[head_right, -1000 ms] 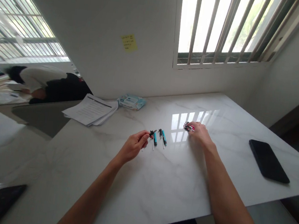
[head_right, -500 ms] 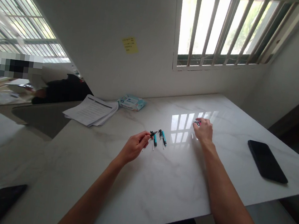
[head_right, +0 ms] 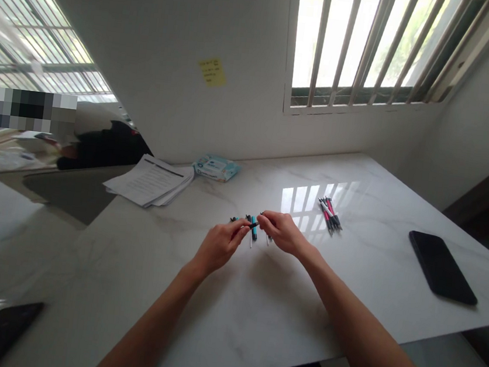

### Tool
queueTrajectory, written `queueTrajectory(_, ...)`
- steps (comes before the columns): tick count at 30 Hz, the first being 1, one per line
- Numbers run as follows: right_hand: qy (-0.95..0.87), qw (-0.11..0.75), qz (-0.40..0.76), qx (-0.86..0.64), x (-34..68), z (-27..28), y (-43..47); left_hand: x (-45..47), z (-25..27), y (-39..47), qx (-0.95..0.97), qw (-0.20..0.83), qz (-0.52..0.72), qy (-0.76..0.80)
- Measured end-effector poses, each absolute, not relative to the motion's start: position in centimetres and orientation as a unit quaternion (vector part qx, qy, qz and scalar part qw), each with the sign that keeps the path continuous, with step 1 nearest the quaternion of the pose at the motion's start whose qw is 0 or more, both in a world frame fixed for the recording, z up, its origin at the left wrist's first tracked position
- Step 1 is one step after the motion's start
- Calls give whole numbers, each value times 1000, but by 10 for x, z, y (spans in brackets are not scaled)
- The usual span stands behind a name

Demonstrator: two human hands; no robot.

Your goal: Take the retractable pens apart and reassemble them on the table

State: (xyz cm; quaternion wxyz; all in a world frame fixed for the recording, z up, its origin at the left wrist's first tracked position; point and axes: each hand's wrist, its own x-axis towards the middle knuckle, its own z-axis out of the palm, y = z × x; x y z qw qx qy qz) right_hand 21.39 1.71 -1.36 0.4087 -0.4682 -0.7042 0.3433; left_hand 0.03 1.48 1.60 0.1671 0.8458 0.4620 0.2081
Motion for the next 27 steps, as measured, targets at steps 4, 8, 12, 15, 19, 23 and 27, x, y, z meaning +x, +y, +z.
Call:
queueTrajectory(4, -704, 418, 306, -485, 215, -12, 17, 2, 15, 14, 847, 175, 209, 457)
queueTrajectory(8, -704, 439, 295, -474, 215, -8, 15, 1, 14, 16, 823, 263, 234, 446)
queueTrajectory(12, -658, 501, 365, -427, 220, -6, 18, -2, 12, 22, 762, 417, 265, 418)
queueTrajectory(15, -632, 533, 353, -439, 231, -8, 26, -3, 11, 26, 702, 513, 289, 399)
queueTrajectory(19, -629, 484, 249, -555, 253, -21, 36, -2, 13, 28, 650, 570, 318, 391)
queueTrajectory(23, -652, 353, 194, -642, 265, -38, 45, -1, 14, 28, 643, 567, 336, 390)
queueTrajectory(27, -667, 310, 180, -653, 260, -47, 58, -1, 12, 28, 654, 557, 336, 385)
